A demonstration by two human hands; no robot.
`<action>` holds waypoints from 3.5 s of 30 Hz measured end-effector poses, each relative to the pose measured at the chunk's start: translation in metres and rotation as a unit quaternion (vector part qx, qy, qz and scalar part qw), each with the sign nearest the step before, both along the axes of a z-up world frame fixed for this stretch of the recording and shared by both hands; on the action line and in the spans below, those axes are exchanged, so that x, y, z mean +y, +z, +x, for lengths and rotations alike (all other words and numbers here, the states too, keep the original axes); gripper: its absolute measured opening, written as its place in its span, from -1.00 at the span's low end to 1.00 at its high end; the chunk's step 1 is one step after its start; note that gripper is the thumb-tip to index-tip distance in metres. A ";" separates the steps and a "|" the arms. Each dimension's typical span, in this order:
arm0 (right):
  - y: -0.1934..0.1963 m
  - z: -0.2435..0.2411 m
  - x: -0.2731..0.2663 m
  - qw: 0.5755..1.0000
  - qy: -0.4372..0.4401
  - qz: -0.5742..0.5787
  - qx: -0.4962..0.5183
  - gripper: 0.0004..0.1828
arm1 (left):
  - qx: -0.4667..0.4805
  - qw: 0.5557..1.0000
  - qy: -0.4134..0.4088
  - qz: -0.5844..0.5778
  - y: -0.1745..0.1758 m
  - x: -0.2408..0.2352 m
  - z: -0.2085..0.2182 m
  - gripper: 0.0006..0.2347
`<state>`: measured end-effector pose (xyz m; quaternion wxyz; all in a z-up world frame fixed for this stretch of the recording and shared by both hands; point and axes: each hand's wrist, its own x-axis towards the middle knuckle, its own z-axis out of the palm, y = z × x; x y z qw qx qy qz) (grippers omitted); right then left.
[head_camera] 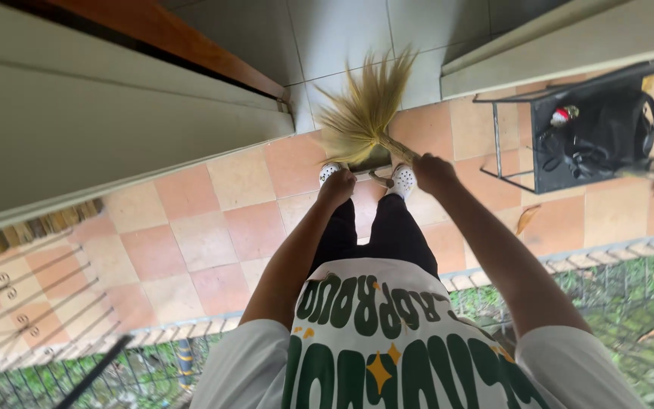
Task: Sweeping dry leaves and debris on a tiled balcony into a dustpan.
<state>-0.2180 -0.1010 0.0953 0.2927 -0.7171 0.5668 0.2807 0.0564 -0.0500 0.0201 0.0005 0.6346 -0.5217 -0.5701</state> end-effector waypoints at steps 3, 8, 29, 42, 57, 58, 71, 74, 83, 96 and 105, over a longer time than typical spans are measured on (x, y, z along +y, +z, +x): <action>0.137 0.025 -0.031 0.995 -0.100 -0.003 -0.003 -0.65 | 0.006 1.000 -0.028 -0.008 0.002 -0.017 0.017 -0.72; 0.241 0.049 -0.049 0.988 -0.144 -0.048 -0.004 -0.62 | -0.013 0.999 -0.042 0.008 0.030 -0.033 0.033 -0.67; 0.093 -0.045 0.059 0.946 -0.309 0.092 -0.044 -0.50 | -0.034 0.974 -0.221 0.044 0.005 0.008 -0.020 -0.69; 0.167 -0.030 0.065 0.898 -0.406 -0.038 -0.162 -0.52 | -0.057 0.981 -0.169 -0.070 0.054 0.016 -0.069 -0.63; 0.071 -0.113 0.362 0.641 -0.686 0.002 -0.345 -0.43 | -0.060 0.890 -0.288 -0.349 0.137 0.120 -0.176 -0.68; 0.088 -0.127 0.386 0.634 -0.693 -0.008 -0.342 -0.43 | -0.050 0.886 -0.298 -0.353 0.125 0.130 -0.187 -0.68; 0.185 -0.207 0.557 0.299 -0.880 -0.119 -0.350 -0.61 | 0.131 0.762 -0.568 -0.282 0.013 0.245 -0.390 -0.84; 0.171 -0.248 0.546 0.266 -0.893 -0.153 -0.330 -0.60 | 0.167 0.766 -0.592 -0.185 0.035 0.252 -0.461 -0.87; 0.190 -0.442 0.432 0.147 -0.885 -0.217 -0.386 -0.55 | 0.162 0.842 -0.427 0.286 0.127 0.245 -0.720 -0.47; 0.200 -0.709 0.317 0.092 -0.876 -0.266 -0.392 -0.46 | 0.162 0.854 -0.358 0.341 0.060 0.158 -1.032 -0.71; 0.158 -0.999 0.326 0.203 -0.866 -0.238 -0.390 -0.40 | 0.234 0.863 -0.295 0.336 0.141 0.158 -1.278 -0.66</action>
